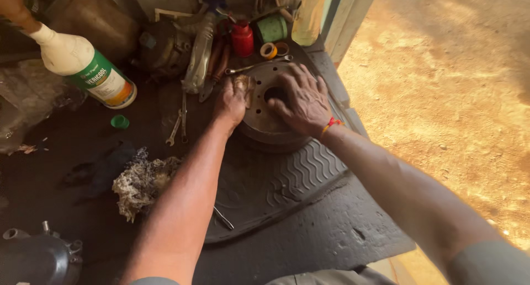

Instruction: The person cleans a brake drum by hand using a scrap of material and a cleaning cloth.

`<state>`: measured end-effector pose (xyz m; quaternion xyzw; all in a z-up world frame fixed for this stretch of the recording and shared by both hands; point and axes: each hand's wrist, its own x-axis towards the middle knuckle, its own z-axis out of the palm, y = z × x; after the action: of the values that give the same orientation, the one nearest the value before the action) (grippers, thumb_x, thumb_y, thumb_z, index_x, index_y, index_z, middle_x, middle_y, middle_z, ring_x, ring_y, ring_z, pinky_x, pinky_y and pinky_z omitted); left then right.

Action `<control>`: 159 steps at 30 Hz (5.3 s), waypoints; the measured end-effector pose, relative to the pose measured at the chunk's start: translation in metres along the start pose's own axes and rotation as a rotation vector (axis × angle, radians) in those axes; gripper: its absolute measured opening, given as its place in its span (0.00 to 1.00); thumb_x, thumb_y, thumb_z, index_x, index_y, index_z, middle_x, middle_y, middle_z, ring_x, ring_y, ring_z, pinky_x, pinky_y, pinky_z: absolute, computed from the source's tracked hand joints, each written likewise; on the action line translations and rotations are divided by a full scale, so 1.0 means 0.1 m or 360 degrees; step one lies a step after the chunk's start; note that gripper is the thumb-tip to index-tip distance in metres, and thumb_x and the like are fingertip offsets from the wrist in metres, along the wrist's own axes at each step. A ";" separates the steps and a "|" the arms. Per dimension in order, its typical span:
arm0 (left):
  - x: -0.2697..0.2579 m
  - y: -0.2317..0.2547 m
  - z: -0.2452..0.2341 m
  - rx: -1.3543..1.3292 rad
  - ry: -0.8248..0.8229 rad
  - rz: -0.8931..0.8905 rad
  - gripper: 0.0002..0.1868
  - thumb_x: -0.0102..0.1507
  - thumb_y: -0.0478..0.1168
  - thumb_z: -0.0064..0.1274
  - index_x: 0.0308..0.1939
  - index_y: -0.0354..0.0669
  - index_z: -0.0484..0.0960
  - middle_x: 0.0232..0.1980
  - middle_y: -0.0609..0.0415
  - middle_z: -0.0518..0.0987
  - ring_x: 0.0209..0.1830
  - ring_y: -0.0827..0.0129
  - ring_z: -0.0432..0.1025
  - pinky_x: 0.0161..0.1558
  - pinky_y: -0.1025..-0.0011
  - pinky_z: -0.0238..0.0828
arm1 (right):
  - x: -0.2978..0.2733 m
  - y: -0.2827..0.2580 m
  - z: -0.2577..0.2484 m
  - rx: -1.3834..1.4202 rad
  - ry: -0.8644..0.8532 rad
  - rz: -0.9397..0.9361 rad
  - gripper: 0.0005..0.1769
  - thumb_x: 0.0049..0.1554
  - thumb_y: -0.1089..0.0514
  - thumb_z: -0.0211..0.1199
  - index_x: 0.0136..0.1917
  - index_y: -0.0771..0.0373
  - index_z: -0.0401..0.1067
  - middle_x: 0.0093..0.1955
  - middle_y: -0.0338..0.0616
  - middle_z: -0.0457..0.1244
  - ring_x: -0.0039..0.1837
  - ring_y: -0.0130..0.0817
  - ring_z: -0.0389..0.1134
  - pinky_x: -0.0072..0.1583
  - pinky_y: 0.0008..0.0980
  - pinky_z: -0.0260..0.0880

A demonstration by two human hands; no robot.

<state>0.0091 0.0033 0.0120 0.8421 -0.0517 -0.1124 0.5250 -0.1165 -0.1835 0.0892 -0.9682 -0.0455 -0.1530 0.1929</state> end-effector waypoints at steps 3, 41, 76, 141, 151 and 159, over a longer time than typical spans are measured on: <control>-0.18 -0.13 0.06 -0.0004 0.0100 -0.0072 0.39 0.70 0.61 0.29 0.79 0.42 0.49 0.77 0.37 0.60 0.76 0.46 0.58 0.72 0.60 0.57 | -0.09 0.13 -0.21 -0.0127 -0.0168 -0.0674 0.43 0.56 0.28 0.64 0.73 0.55 0.63 0.78 0.52 0.56 0.83 0.53 0.49 0.80 0.62 0.32; 0.02 -0.16 0.70 0.0295 0.0463 0.0449 0.34 0.72 0.51 0.38 0.75 0.30 0.58 0.72 0.28 0.66 0.73 0.37 0.61 0.71 0.53 0.56 | 0.33 0.70 0.08 0.0140 0.0177 0.0135 0.39 0.67 0.39 0.59 0.80 0.64 0.55 0.78 0.63 0.55 0.80 0.61 0.53 0.76 0.49 0.53; 0.26 -0.26 -0.15 0.0398 -0.0132 0.0770 0.36 0.74 0.55 0.35 0.78 0.33 0.54 0.74 0.32 0.66 0.76 0.44 0.60 0.72 0.57 0.57 | -0.16 0.23 0.75 0.0531 0.0883 0.0727 0.24 0.61 0.61 0.60 0.70 0.63 0.66 0.70 0.58 0.62 0.74 0.54 0.60 0.74 0.46 0.59; -0.71 0.25 0.19 0.0515 0.0780 0.0446 0.31 0.69 0.49 0.49 0.68 0.28 0.67 0.62 0.34 0.73 0.62 0.43 0.69 0.61 0.53 0.67 | 0.46 0.06 0.10 -0.0104 -0.0216 0.0397 0.54 0.56 0.24 0.54 0.80 0.63 0.52 0.82 0.60 0.46 0.83 0.55 0.41 0.77 0.58 0.39; -0.36 0.44 -0.38 0.0650 0.0595 0.0307 0.23 0.72 0.53 0.51 0.35 0.36 0.86 0.36 0.38 0.82 0.37 0.44 0.77 0.41 0.48 0.73 | 0.44 0.08 0.08 -0.0087 -0.0210 0.0364 0.53 0.57 0.25 0.55 0.80 0.64 0.52 0.82 0.60 0.46 0.84 0.55 0.41 0.77 0.56 0.41; -0.10 0.16 0.09 0.0250 0.0782 0.0197 0.19 0.67 0.45 0.51 0.52 0.32 0.74 0.51 0.38 0.78 0.52 0.47 0.75 0.54 0.54 0.70 | 0.46 0.07 0.06 -0.0107 -0.0223 0.0364 0.53 0.57 0.25 0.56 0.80 0.65 0.52 0.82 0.60 0.47 0.83 0.55 0.42 0.77 0.54 0.43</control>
<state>-0.0025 -0.0094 0.0235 0.8775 0.0174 0.1323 0.4607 -0.0701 -0.1862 0.0953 -0.9813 0.0568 -0.0635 0.1727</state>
